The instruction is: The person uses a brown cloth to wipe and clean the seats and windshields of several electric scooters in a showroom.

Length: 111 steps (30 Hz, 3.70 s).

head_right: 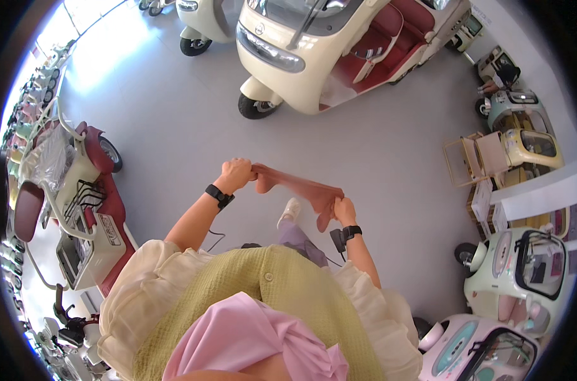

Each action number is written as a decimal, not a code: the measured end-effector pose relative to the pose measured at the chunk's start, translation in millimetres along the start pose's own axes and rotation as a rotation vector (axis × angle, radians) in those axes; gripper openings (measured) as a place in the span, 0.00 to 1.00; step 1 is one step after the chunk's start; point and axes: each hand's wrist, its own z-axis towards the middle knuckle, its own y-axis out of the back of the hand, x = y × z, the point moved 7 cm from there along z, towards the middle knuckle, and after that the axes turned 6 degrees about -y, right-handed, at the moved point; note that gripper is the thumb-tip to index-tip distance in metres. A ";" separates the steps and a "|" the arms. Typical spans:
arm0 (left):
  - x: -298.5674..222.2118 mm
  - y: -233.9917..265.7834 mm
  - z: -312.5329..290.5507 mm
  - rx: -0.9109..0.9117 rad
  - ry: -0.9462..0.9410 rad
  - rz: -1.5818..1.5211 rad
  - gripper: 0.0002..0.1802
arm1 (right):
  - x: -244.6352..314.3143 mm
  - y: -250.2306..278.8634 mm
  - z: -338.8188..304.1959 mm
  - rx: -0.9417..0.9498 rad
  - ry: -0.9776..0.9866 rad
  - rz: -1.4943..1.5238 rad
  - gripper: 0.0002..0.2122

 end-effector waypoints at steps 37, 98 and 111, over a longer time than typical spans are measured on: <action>54.3 301.4 596.9 -1.185 -0.244 -0.425 0.33 | 522.4 214.3 458.1 -1.043 0.795 -0.281 0.18; -147.3 492.0 662.5 -1.537 -0.366 0.069 0.37 | 546.9 471.2 578.1 -0.300 1.204 -0.264 0.24; -132.3 437.9 658.3 -1.326 -0.380 0.140 0.35 | 552.8 428.7 514.6 -0.657 1.342 -0.312 0.23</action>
